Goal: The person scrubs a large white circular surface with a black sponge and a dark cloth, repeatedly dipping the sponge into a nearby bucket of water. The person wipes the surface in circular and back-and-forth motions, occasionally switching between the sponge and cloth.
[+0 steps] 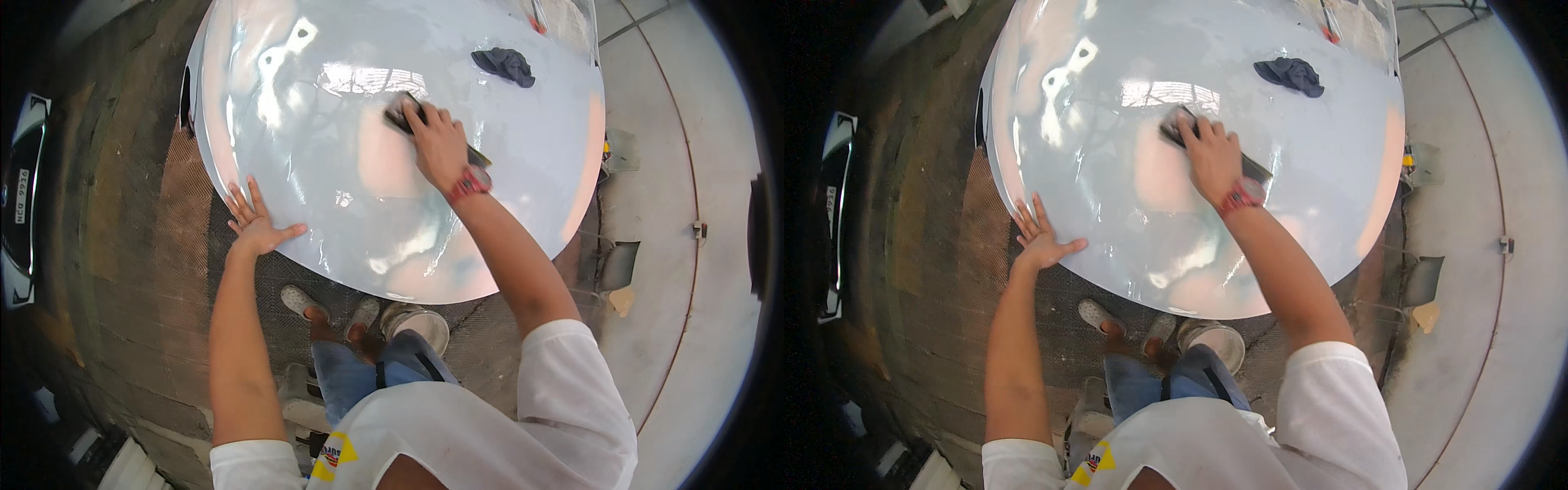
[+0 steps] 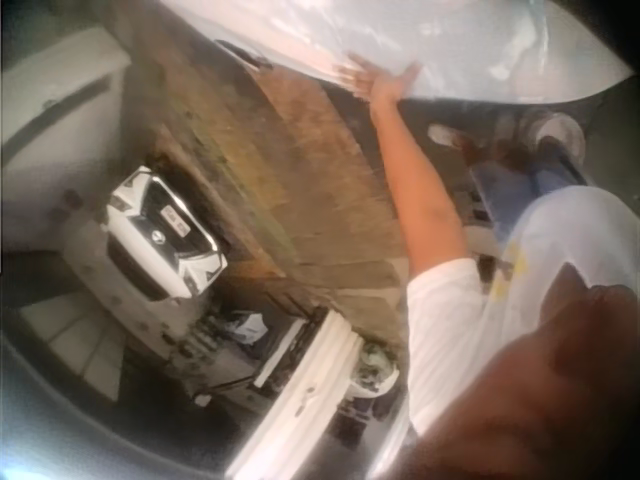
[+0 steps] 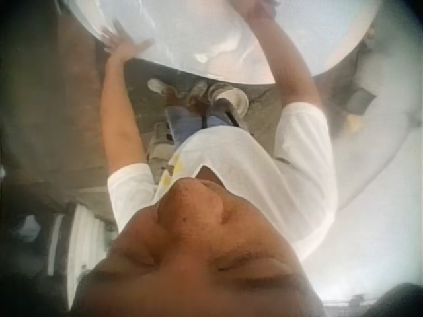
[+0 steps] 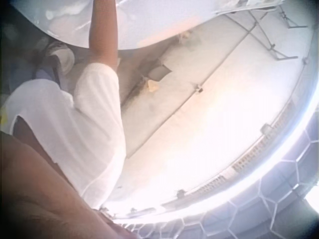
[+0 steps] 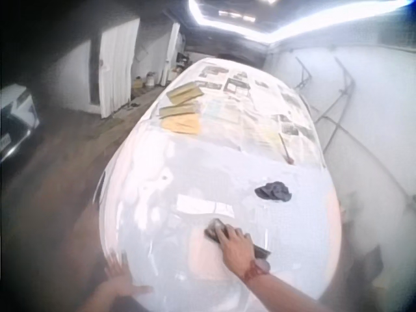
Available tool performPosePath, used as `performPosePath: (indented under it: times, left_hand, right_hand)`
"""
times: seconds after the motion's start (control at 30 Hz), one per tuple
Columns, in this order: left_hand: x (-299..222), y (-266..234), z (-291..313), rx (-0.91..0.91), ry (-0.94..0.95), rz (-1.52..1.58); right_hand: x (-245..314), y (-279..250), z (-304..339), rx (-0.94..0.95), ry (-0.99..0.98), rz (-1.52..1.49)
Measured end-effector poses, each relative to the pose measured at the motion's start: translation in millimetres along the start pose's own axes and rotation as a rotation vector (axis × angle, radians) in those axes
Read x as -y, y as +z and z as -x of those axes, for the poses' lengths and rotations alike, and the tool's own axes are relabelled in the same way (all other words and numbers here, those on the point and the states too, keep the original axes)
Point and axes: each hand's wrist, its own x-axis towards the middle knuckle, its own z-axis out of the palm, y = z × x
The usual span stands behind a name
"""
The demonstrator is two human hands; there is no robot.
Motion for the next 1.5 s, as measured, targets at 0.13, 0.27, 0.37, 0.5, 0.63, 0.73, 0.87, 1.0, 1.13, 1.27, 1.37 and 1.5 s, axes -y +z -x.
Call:
performPosePath:
  times: [0.13, 0.27, 0.37, 0.5, 0.63, 0.73, 0.87, 1.0, 1.13, 1.27, 1.37, 1.5]
  left_hand:
    - [7, 3, -1, 0.009, -0.022, -0.023]
    - [8, -1, 1, 0.004, -0.008, -0.015]
    - [8, 3, 1, 0.014, -0.034, -0.029]
    - [10, 8, -2, -0.028, 0.008, -0.018]
    - [-3, 6, 1, -0.050, 0.017, -0.002]
    - [0, 4, 12, -0.133, -0.002, -0.065]
    - [-14, 7, 48, -0.463, 0.188, -0.145]
    - [-129, 31, 84, -0.731, 0.796, -0.115]
    - [-249, 33, 74, -0.710, 1.053, -0.206]
    - [-298, 34, 51, -0.673, 0.958, -0.303]
    - [-292, 36, 35, -0.627, 0.925, -0.311]
    - [-241, 48, 25, -0.689, 1.019, -0.335]
  right_hand:
    - [31, 5, 19, 0.015, -0.008, -0.024]
    - [55, 4, 106, 0.075, -0.217, -0.037]
    - [40, 11, 77, 0.003, -0.259, -0.105]
    - [41, 21, -16, -0.127, -0.114, -0.194]
    - [45, 28, -11, -0.142, -0.114, -0.244]
    - [64, 20, 34, -0.096, -0.172, -0.307]
    - [43, -23, 100, -0.186, 0.140, -0.478]
    - [-72, 24, 232, -0.482, 0.806, -0.312]
    - [-145, 69, 340, -0.441, 1.583, -0.137]
    - [-140, 80, 350, -0.368, 2.028, -0.396]
    - [-130, 84, 336, -0.382, 2.075, -0.428]
    - [-131, 82, 335, -0.383, 2.070, -0.344]
